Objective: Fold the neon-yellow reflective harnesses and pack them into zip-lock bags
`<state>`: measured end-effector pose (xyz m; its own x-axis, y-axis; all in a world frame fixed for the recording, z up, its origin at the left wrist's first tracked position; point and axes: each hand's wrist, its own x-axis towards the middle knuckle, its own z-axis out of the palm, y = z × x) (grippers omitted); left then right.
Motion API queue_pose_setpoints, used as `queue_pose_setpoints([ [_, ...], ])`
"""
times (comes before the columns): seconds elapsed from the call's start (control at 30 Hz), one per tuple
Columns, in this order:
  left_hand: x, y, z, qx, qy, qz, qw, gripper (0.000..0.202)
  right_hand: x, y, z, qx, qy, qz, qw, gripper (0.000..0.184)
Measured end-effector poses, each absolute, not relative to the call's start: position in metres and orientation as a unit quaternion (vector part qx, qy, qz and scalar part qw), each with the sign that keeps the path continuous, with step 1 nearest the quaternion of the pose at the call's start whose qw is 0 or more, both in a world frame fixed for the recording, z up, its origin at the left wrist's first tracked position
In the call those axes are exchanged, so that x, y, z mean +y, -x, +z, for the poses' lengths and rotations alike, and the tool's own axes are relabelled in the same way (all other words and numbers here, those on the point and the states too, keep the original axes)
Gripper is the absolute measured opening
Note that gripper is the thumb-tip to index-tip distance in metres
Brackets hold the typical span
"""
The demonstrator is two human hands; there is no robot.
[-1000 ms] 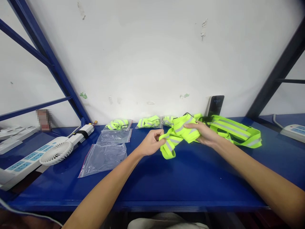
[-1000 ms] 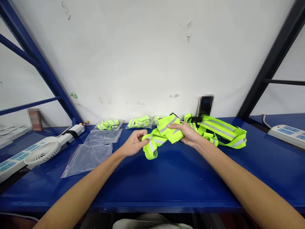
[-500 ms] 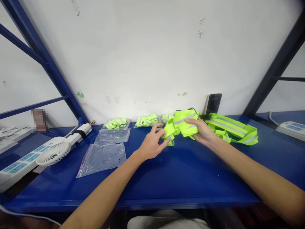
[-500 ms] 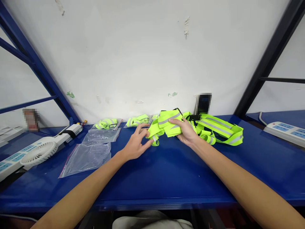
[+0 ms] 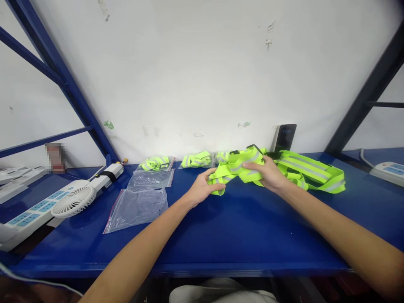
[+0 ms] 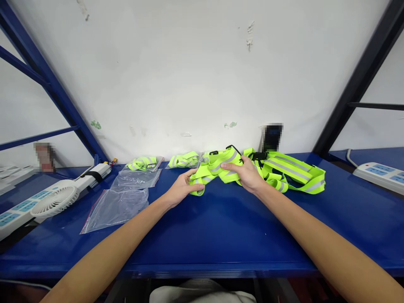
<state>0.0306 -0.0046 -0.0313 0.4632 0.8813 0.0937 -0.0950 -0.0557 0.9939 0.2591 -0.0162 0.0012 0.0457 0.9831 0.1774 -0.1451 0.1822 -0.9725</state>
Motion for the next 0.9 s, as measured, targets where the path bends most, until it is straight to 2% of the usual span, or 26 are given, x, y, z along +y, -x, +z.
queue_pose_setpoints([
  [0.17,0.001,-0.030,-0.034,0.376,-0.668,0.410,0.495,0.061,-0.011,-0.258,-0.008,-0.592,0.503,0.230,0.587,0.049],
  [0.33,-0.007,-0.037,-0.031,0.376,-0.730,0.425,0.381,0.052,-0.012,-0.247,-0.014,-0.604,0.514,0.140,0.593,0.043],
  [0.47,-0.026,-0.048,-0.026,0.351,-0.764,0.464,0.279,0.042,-0.013,-0.234,-0.026,-0.663,0.511,0.037,0.545,0.040],
  [0.63,-0.038,-0.051,-0.026,0.309,-0.778,0.472,0.278,0.040,-0.017,-0.224,-0.038,-0.735,0.485,0.019,0.473,0.053],
  [0.77,-0.035,-0.042,-0.026,0.296,-0.794,0.448,0.286,0.057,-0.024,-0.220,-0.039,-0.773,0.457,0.067,0.435,0.059],
  [0.9,-0.036,-0.034,-0.022,0.291,-0.792,0.429,0.321,0.070,-0.034,-0.215,-0.037,-0.799,0.408,0.071,0.437,0.078],
])
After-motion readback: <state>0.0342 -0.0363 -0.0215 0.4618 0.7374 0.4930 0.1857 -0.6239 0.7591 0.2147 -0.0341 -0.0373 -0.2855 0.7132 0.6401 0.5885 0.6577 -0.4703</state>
